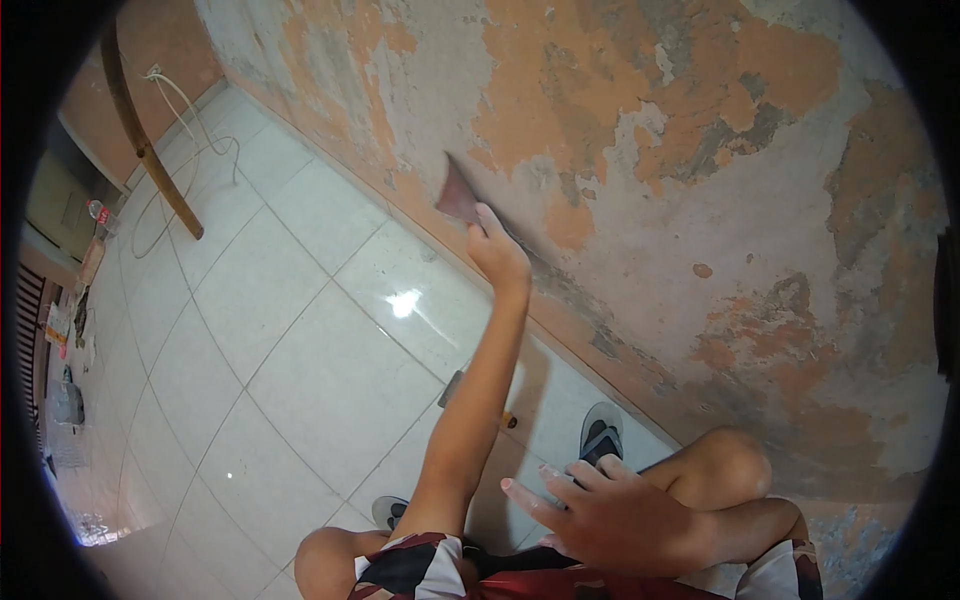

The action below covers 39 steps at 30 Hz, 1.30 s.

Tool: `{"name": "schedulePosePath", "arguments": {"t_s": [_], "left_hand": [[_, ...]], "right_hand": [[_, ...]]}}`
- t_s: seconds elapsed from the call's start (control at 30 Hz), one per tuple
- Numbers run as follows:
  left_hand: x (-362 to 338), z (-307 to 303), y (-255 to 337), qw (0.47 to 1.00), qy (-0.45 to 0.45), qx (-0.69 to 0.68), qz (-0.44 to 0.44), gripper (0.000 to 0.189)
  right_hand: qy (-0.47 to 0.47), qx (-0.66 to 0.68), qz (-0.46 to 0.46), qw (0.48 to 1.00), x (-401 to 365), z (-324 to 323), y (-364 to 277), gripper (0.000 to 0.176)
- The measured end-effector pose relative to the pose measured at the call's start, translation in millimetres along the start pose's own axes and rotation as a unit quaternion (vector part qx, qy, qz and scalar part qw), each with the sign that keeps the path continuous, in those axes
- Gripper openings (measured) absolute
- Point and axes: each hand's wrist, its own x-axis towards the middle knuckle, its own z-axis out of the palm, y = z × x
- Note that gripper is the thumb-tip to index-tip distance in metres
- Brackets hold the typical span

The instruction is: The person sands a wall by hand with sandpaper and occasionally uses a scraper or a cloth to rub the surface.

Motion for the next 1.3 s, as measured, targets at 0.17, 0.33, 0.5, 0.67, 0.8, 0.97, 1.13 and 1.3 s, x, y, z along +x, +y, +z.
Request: {"name": "schedulePosePath", "arguments": {"t_s": [0.17,0.33,0.5,0.67,0.8,0.97,1.13,1.3], "left_hand": [[-101,0,-46,0.99,-0.097,-0.019,0.1,0.056],[-110,15,-41,0.992,0.016,0.007,0.125,0.049],[-17,8,2,0.999,0.025,-0.041,0.016,0.051],[-62,0,2,0.998,-0.037,0.019,-0.041,0.048],[-134,-3,-30,0.993,-0.077,-0.019,0.086,0.05],[-109,1,-18,0.995,-0.076,-0.015,0.061,0.053],[-8,1,2,0.998,-0.035,0.016,-0.054,0.048],[-70,-16,-16,0.994,-0.09,0.049,-0.045,0.048]], "right_hand": [[-0.078,0.014,0.04,0.996,-1,-8,-3,0.072],[0.01,0.049,0.075,0.996,-13,8,-5,0.082],[0.007,0.046,0.07,0.996,-15,3,-1,0.081],[-0.01,0.07,0.069,0.995,-10,-3,-2,0.078],[-0.012,0.088,0.055,0.995,-6,-8,-3,0.075],[-0.047,0.109,0.067,0.991,-7,-13,-7,0.072],[-0.063,0.013,0.021,0.998,-8,-8,-1,0.07],[-0.091,0.041,0.034,0.994,-4,-6,6,0.07]]}}
